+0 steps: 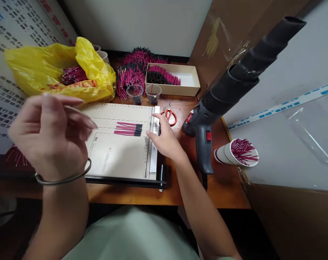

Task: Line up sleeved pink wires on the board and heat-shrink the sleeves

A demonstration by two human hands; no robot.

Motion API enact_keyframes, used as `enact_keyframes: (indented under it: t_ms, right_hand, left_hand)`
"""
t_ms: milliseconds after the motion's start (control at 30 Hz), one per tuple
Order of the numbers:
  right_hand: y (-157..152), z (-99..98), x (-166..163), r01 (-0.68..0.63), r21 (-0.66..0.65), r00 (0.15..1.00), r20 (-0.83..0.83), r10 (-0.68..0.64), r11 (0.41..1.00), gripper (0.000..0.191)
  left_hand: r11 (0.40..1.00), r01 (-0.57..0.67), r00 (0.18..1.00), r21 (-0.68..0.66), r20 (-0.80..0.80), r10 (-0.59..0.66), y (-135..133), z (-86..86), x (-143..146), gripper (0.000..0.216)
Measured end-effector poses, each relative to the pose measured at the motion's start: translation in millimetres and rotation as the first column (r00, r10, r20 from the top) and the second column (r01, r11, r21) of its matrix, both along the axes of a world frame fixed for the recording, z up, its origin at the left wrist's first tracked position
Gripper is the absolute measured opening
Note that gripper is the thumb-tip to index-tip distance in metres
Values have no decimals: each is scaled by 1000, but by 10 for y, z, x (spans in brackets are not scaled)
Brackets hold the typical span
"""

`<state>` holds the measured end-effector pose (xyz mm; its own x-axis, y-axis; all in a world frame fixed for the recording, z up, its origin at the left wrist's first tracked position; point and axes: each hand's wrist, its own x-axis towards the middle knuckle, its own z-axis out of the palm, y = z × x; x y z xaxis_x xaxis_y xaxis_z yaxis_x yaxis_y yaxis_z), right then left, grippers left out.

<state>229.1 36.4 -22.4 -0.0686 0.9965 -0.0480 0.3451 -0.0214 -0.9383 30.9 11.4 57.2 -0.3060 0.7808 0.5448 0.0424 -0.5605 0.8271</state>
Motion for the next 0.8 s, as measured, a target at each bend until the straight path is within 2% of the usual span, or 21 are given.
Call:
enact_keyframes:
  t_ms: [67, 100, 167, 267, 333, 367, 433, 500, 533, 600, 667, 800]
  right_hand:
    - [19, 7, -19, -9, -9, 999, 34, 10, 1000, 56]
    - [18, 10, -34, -13, -14, 999, 50, 14, 1000, 54]
    - [7, 19, -66, -19, -21, 997, 80, 21, 1000, 50]
    - [-5, 34, -114, -24, -34, 992, 120, 28, 999, 50]
    - [-12, 42, -138, -25, -38, 990, 140, 30, 999, 50]
    - [-21, 46, -146, -27, -36, 989, 147, 32, 999, 50]
    - [-72, 57, -152, -28, -30, 987, 156, 32, 999, 51]
    - [-178, 77, -148, -24, -25, 986, 162, 28, 999, 55]
    - [-253, 89, -144, -21, -22, 985, 168, 25, 1000, 55]
    - [-429, 109, -134, -26, -14, 983, 183, 29, 1000, 55]
    - [-612, 116, -125, -54, 29, 966, 254, 45, 998, 55]
    - [-908, 88, -112, -84, 91, 931, 363, 45, 992, 50]
  left_hand:
    - [997, 8, 995, 72, 95, -14, 118, 77, 144, 34]
    - [993, -54, 995, 105, 95, 44, 142, 112, 193, 34]
    - [967, -131, 991, 218, 34, 127, 156, 183, 255, 37]
    - [914, -102, 994, 392, -1, 112, 171, 283, 272, 49]
    - [919, -60, 988, 389, -105, 109, 195, 309, 224, 36]
    - [934, -29, 969, 356, -221, 115, 207, 296, 181, 26]
    - [959, 61, 850, 278, -517, 95, 226, 209, 70, 16]
    - [985, 119, 664, 122, -748, 13, 230, 50, -51, 19]
    - [993, 117, 549, 35, -835, -35, 226, -45, -105, 19]
    - [994, 77, 383, -80, -918, -103, 210, -234, -183, 16]
    - [992, 20, 297, -125, -947, -125, 195, -388, -218, 14]
    - [988, -27, 211, -152, -967, -143, 202, -532, -216, 15]
